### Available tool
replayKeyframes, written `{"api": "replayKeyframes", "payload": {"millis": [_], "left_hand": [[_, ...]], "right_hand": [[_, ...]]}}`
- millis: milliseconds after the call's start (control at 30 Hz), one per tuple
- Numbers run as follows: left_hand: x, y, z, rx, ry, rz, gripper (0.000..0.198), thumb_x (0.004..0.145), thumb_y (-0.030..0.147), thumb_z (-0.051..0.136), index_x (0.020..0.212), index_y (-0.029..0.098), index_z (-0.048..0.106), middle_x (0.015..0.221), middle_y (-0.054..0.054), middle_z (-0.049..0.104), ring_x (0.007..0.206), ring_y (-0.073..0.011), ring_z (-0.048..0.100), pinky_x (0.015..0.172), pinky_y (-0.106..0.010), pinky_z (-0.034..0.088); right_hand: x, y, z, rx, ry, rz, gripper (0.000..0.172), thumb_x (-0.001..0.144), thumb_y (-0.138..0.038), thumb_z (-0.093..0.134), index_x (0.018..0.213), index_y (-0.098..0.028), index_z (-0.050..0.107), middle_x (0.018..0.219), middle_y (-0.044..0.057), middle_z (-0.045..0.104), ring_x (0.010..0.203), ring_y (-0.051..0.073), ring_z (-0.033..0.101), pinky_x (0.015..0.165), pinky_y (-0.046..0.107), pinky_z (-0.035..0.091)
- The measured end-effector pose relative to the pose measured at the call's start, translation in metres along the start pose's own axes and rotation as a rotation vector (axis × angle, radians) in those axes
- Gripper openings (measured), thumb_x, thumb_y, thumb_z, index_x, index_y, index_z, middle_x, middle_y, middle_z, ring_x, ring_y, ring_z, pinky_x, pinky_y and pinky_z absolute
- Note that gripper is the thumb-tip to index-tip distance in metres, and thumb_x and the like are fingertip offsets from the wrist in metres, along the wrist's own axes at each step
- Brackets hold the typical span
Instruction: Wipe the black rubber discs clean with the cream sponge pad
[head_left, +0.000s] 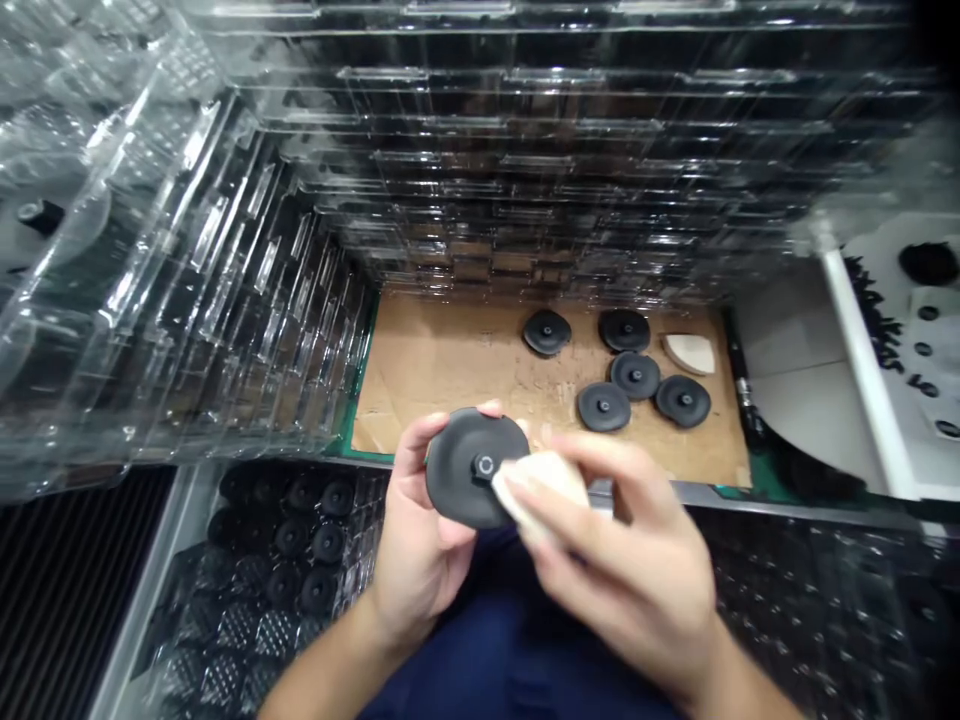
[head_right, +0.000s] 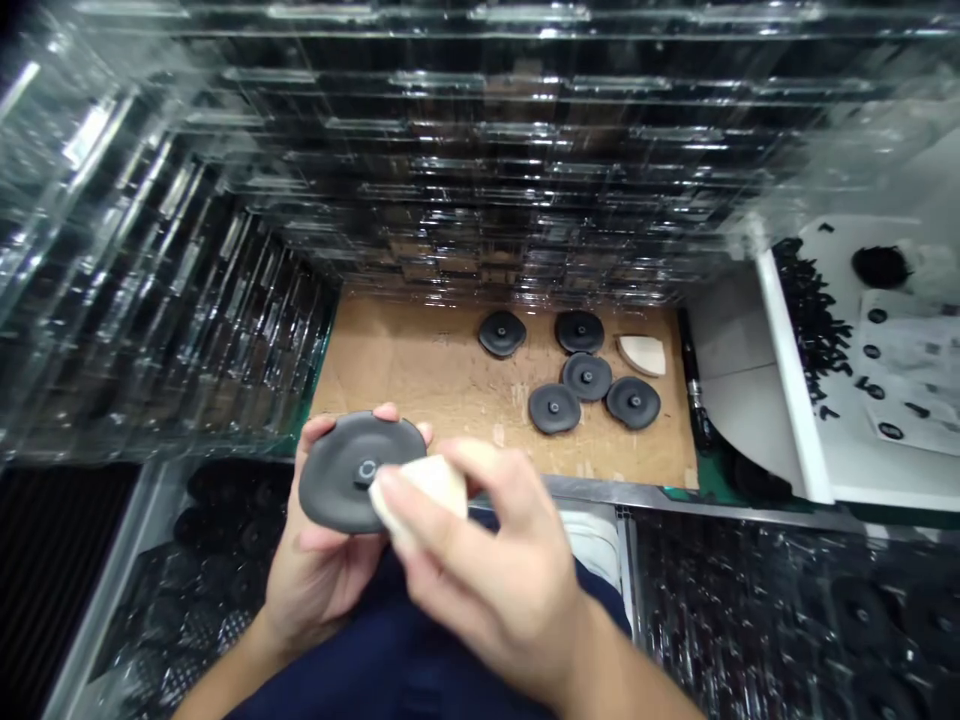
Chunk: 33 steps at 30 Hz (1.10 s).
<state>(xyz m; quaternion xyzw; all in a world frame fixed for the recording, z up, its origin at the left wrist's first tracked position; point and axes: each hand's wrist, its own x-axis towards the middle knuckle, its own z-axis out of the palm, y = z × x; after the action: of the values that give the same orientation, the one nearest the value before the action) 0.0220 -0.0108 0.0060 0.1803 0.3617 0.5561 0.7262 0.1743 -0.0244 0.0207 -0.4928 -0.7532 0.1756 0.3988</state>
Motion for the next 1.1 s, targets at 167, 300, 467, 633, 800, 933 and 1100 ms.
{"api": "replayKeyframes", "payload": {"millis": [167,300,467,633,800,933,1100], "left_hand": [[-0.003,-0.002,0.005,0.036,0.074,0.069,0.049,0.052,0.03,0.088,0.094,0.04,0.067,0.109,0.006,0.07,0.107,-0.0242,0.065,0.093,-0.037,0.052],[-0.003,-0.003,0.006,0.043,0.091,0.078,0.048,0.053,0.026,0.088,0.092,0.041,0.066,0.111,0.007,0.069,0.107,-0.022,0.065,0.094,-0.036,0.051],[-0.003,-0.003,0.003,0.041,0.095,0.116,0.047,0.052,0.022,0.088,0.09,0.039,0.066,0.11,0.007,0.069,0.109,-0.0207,0.064,0.092,-0.031,0.051],[-0.004,-0.002,0.0,0.018,0.075,0.106,0.047,0.056,0.021,0.087,0.092,0.039,0.065,0.111,0.008,0.068,0.111,-0.0197,0.063,0.091,-0.029,0.051],[-0.004,-0.001,0.0,0.022,0.095,0.098,0.047,0.056,0.016,0.086,0.091,0.038,0.064,0.112,0.008,0.068,0.111,-0.0209,0.063,0.092,-0.032,0.052],[0.0,-0.003,-0.003,0.021,0.098,0.068,0.048,0.057,0.023,0.087,0.097,0.036,0.064,0.115,0.004,0.068,0.11,-0.0214,0.064,0.094,-0.032,0.051],[0.009,-0.006,-0.011,-0.003,0.19,0.003,0.055,0.063,0.031,0.083,0.111,0.029,0.058,0.118,-0.004,0.068,0.109,-0.021,0.065,0.094,-0.03,0.051]], "right_hand": [[-0.001,-0.003,0.003,0.007,0.024,0.012,0.025,0.086,-0.012,0.059,0.108,-0.019,0.069,0.108,0.009,0.055,0.092,0.017,0.058,0.079,0.03,0.055],[-0.001,-0.003,0.007,0.012,0.008,0.018,0.025,0.087,-0.014,0.058,0.109,-0.02,0.069,0.108,0.01,0.056,0.09,0.018,0.06,0.076,0.03,0.057],[-0.001,-0.003,0.008,0.019,0.044,0.041,0.024,0.086,-0.015,0.059,0.106,-0.021,0.071,0.105,0.009,0.058,0.088,0.017,0.061,0.075,0.031,0.057],[0.0,-0.003,0.011,0.085,0.001,-0.012,0.024,0.087,-0.013,0.057,0.106,-0.017,0.071,0.106,0.01,0.058,0.092,0.017,0.062,0.077,0.028,0.057],[0.0,-0.004,0.014,0.039,0.044,0.032,0.025,0.086,-0.014,0.058,0.106,-0.018,0.071,0.105,0.011,0.059,0.088,0.018,0.062,0.075,0.031,0.057],[-0.001,0.013,0.02,0.181,0.048,0.095,0.026,0.084,-0.017,0.061,0.106,-0.023,0.073,0.106,0.009,0.062,0.092,0.018,0.062,0.076,0.031,0.056],[-0.019,0.051,0.04,0.509,0.159,0.621,0.025,0.09,-0.035,0.055,0.098,-0.02,0.075,0.091,0.007,0.068,0.07,0.015,0.062,0.06,0.027,0.054]]}}
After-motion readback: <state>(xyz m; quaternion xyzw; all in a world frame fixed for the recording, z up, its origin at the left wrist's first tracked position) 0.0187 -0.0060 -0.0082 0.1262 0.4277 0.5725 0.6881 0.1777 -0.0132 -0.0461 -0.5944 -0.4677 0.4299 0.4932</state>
